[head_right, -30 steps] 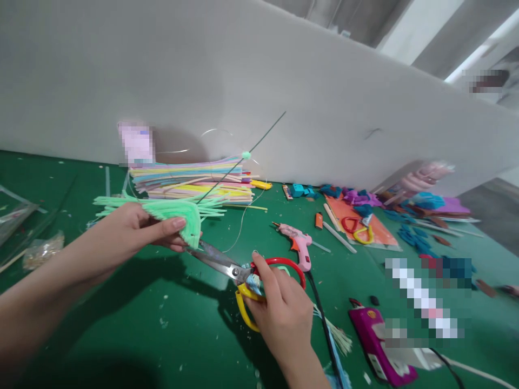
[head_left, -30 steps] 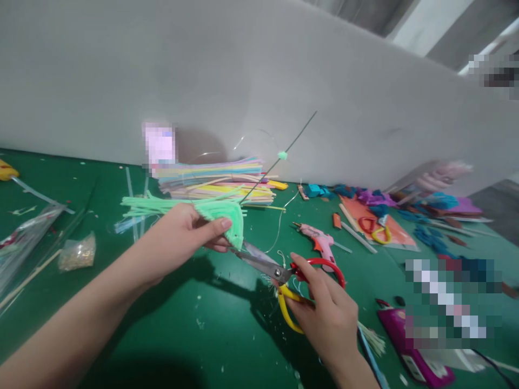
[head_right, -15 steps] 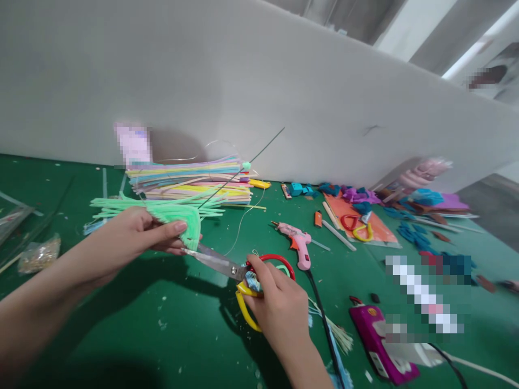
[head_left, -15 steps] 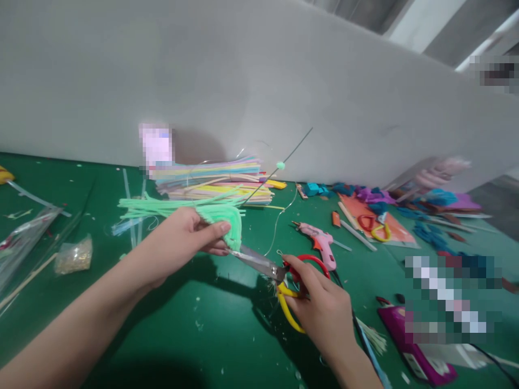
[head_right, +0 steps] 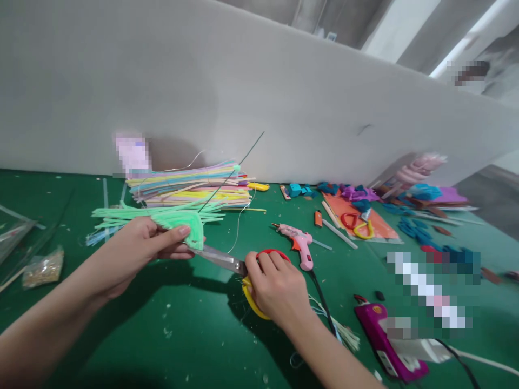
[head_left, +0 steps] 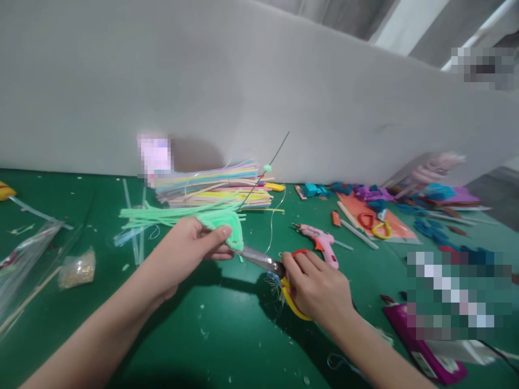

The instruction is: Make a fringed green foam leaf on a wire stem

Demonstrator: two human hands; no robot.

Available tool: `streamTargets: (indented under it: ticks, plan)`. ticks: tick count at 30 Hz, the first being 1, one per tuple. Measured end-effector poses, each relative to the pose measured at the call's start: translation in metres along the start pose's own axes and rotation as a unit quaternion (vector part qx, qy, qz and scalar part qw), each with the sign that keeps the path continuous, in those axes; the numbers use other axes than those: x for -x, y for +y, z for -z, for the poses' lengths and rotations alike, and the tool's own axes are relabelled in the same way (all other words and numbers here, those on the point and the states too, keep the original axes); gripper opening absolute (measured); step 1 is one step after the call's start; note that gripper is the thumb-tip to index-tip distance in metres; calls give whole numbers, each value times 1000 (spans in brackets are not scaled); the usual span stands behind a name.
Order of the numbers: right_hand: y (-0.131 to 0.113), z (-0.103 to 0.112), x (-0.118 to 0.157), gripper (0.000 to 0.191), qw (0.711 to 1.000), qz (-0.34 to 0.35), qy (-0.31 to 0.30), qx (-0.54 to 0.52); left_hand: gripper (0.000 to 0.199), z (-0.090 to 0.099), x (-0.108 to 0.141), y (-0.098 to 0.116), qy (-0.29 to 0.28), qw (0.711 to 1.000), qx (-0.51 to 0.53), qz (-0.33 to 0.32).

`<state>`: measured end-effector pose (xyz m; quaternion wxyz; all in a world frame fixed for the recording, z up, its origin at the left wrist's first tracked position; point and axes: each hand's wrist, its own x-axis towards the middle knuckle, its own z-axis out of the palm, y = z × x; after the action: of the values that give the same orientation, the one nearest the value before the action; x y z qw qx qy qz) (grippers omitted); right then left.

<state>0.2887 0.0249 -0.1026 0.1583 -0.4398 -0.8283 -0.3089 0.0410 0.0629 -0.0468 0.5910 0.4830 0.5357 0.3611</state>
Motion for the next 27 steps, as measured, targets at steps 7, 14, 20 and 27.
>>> streamTargets:
  ticks: [7, 14, 20, 27]
  plan:
    - [25, -5, -23, 22, 995, 91, 26, 2, 31, 0, -5, 0, 5, 993, 117, 12]
    - [37, -1, -36, 23, 993, 115, 4, -6, 25, 0, -4, 3, 7, 986, 165, 14]
    - [36, 1, -41, 25, 992, 128, 1, -17, 21, 3, -4, 4, 15, 985, 173, 9]
    - [37, 0, -40, 28, 991, 128, 11, -25, 21, 4, -5, 4, 23, 984, 175, -1]
